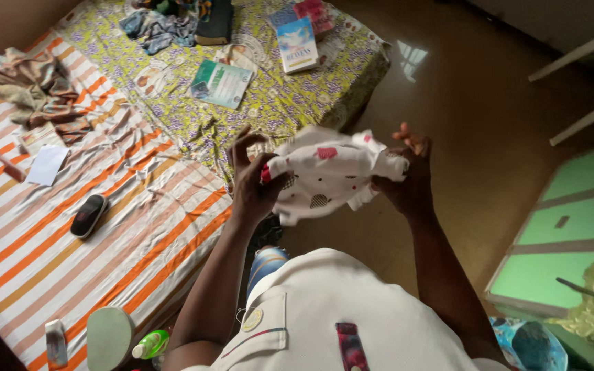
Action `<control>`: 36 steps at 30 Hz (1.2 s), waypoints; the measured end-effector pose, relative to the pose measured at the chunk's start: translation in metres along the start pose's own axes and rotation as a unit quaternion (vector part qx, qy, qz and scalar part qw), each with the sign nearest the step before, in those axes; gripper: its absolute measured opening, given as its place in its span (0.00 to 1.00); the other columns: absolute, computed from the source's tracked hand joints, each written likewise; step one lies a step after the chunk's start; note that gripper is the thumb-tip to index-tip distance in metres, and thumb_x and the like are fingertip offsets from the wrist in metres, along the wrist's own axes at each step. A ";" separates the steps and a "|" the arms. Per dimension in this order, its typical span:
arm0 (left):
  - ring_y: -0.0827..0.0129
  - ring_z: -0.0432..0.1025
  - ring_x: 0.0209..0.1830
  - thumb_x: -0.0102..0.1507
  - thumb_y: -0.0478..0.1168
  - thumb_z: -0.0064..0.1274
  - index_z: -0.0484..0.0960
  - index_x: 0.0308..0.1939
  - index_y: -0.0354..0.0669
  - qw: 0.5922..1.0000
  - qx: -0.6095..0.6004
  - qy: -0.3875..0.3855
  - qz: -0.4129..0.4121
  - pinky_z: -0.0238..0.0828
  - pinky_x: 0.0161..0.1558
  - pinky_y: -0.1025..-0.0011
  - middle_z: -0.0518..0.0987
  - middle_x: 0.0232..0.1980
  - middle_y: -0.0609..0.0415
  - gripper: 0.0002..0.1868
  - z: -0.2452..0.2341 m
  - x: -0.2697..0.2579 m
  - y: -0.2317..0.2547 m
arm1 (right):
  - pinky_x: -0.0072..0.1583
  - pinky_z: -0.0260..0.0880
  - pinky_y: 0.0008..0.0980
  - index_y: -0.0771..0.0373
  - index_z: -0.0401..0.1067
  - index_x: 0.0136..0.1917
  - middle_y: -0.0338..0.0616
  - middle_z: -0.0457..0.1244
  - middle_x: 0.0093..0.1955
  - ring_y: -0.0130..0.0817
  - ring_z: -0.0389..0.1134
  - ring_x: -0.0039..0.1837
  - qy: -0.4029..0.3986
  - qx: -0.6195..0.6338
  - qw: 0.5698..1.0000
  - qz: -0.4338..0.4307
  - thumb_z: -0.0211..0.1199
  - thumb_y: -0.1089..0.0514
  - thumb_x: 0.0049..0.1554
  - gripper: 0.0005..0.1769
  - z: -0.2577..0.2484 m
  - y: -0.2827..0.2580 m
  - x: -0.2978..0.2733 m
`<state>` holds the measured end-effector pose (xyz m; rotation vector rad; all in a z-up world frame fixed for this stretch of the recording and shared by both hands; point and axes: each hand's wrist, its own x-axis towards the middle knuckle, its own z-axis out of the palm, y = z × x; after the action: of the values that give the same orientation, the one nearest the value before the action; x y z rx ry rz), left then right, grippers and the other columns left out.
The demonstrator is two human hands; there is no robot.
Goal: The person folds several pieces of clothing and places them on a chair. They then organize and stack several books, certificates, and a notebook, and move various small containers and a glasses case on a side table and bed.
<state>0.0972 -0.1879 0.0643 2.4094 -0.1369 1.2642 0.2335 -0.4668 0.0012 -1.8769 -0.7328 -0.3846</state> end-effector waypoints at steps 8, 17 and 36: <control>0.77 0.71 0.37 0.73 0.41 0.49 0.75 0.51 0.37 0.805 -0.438 -0.071 -0.394 0.70 0.40 0.75 0.78 0.40 0.57 0.10 0.062 -0.015 0.006 | 0.52 0.71 0.28 0.58 0.60 0.80 0.41 0.63 0.58 0.28 0.64 0.53 -0.012 0.477 0.846 0.237 0.76 0.60 0.52 0.46 -0.002 0.044 -0.034; 0.71 0.74 0.43 0.73 0.48 0.47 0.70 0.63 0.38 0.678 -0.552 -0.154 -0.460 0.76 0.43 0.70 0.79 0.49 0.51 0.20 0.133 -0.025 -0.027 | 0.59 0.77 0.48 0.70 0.68 0.63 0.53 0.69 0.55 0.47 0.73 0.55 -0.053 0.435 0.788 0.432 0.71 0.69 0.42 0.34 -0.010 0.034 -0.048; 0.55 0.81 0.48 0.54 0.23 0.57 0.72 0.62 0.29 0.457 -0.637 -0.364 -0.503 0.79 0.52 0.56 0.83 0.52 0.41 0.30 0.292 0.062 -0.072 | 0.63 0.73 0.44 0.69 0.58 0.73 0.51 0.66 0.62 0.42 0.70 0.62 -0.018 0.493 0.770 0.405 0.73 0.61 0.46 0.45 -0.051 0.123 0.050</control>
<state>0.3761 -0.2333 -0.0550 0.9535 0.1011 -0.5113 0.3542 -0.5308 -0.0370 -0.9988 -0.0137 0.5305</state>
